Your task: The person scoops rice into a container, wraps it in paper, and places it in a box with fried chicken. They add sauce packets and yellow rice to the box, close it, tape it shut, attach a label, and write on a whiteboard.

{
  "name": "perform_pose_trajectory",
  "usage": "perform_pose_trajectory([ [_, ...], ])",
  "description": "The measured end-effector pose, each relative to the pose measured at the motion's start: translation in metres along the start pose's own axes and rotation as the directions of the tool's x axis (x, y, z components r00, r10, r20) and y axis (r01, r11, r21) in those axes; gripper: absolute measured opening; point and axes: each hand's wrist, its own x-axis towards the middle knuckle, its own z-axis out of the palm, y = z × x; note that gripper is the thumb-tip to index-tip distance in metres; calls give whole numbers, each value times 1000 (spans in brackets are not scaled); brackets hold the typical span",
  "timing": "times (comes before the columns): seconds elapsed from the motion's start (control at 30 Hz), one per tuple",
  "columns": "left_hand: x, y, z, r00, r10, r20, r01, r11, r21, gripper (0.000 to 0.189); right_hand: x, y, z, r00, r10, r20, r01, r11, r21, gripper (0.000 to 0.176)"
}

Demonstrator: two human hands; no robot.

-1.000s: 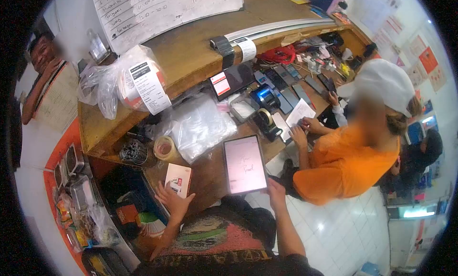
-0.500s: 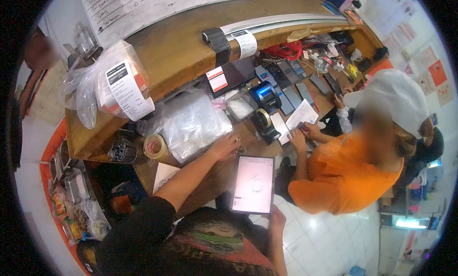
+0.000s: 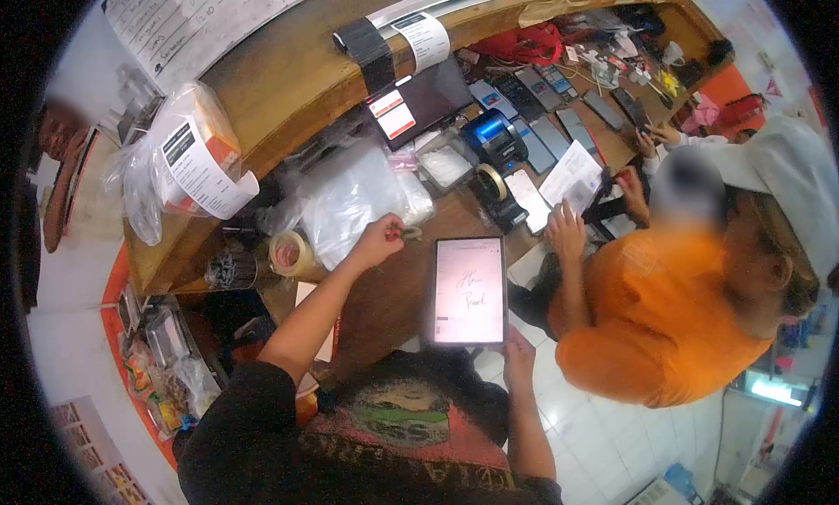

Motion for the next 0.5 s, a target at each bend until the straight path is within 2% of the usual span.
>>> perform_pose_trajectory([
  [0.1,-7,-6,-20,983,56,-176,-82,986,-142,29,26,14,5,993,100,55,-104,991,87,43],
  [0.13,-10,3,-27,981,-22,-191,-18,979,-202,29,35,23,5,997,2,78,-5,999,35,43],
  [0.17,-14,14,-35,975,-100,-199,46,964,-260,29,43,30,7,995,42,86,-52,992,114,44],
  [0.23,-20,22,-48,970,-79,-228,15,963,-271,30,59,43,10,987,122,103,-146,952,269,46],
  [0.27,-23,26,-51,967,-74,-245,4,961,-275,30,63,27,14,984,141,106,-165,949,268,46],
  [0.37,-30,38,-54,956,-131,-261,47,951,-306,30,76,32,19,984,147,105,-175,921,347,47],
  [0.47,-36,36,-46,956,-122,-268,37,953,-302,29,81,36,20,986,152,64,-163,961,224,46],
  [0.5,-37,31,-43,956,-106,-275,23,957,-290,29,82,37,19,991,127,52,-133,984,123,46],
])
